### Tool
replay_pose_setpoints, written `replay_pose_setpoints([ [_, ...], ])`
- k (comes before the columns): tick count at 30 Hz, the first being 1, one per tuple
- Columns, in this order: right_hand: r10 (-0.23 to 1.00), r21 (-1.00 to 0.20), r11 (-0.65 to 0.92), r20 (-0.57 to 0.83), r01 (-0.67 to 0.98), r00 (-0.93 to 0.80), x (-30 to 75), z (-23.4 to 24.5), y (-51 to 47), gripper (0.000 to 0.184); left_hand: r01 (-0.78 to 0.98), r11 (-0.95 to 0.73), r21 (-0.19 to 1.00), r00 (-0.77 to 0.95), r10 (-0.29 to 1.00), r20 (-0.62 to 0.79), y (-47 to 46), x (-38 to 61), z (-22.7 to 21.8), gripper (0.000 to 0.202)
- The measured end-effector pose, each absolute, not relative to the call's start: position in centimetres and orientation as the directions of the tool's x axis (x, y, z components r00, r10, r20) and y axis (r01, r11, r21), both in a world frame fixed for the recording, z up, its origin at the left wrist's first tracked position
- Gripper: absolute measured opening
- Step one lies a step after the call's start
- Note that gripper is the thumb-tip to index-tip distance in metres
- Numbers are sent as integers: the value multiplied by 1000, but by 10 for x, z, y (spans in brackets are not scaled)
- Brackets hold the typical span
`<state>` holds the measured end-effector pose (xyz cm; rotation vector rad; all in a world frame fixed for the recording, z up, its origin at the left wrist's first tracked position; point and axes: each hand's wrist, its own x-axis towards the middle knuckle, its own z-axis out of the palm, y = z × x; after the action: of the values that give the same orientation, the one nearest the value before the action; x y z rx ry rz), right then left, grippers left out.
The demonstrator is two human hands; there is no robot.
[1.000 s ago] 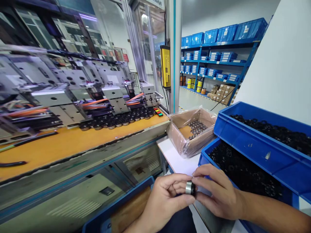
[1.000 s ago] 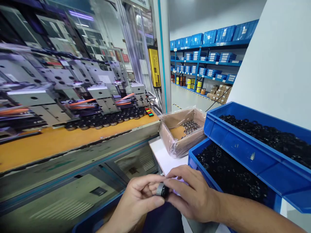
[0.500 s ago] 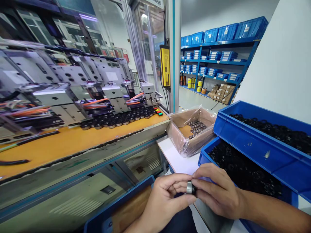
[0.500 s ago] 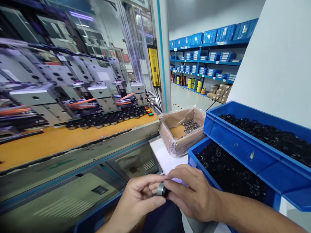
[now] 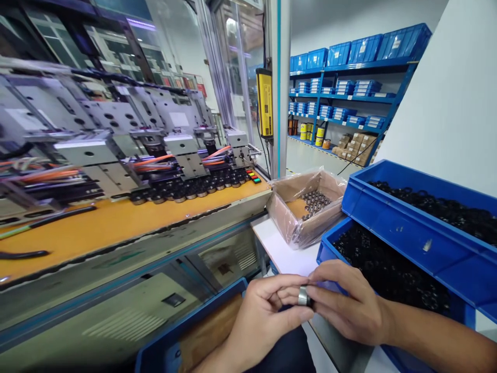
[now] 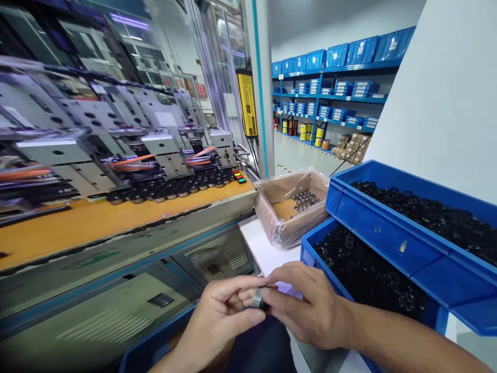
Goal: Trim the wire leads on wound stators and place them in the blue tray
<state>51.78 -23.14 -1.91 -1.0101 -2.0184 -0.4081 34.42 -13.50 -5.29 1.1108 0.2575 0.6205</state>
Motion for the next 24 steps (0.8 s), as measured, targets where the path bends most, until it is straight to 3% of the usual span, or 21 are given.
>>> replay_pose_setpoints([
  [13,520,-53,605,782,795,-343,520,-19,-231,18,-355,320,878,821,556,129,-134,344,-49,35],
  [20,440,169,603,745,780,-502,523,-24,-233,21,-304,374,876,850,521,73,-139,345,-44,35],
  [24,437,195,612,724,766,-534,523,-25,-234,25,-384,373,845,781,620,82,-150,351,-50,30],
])
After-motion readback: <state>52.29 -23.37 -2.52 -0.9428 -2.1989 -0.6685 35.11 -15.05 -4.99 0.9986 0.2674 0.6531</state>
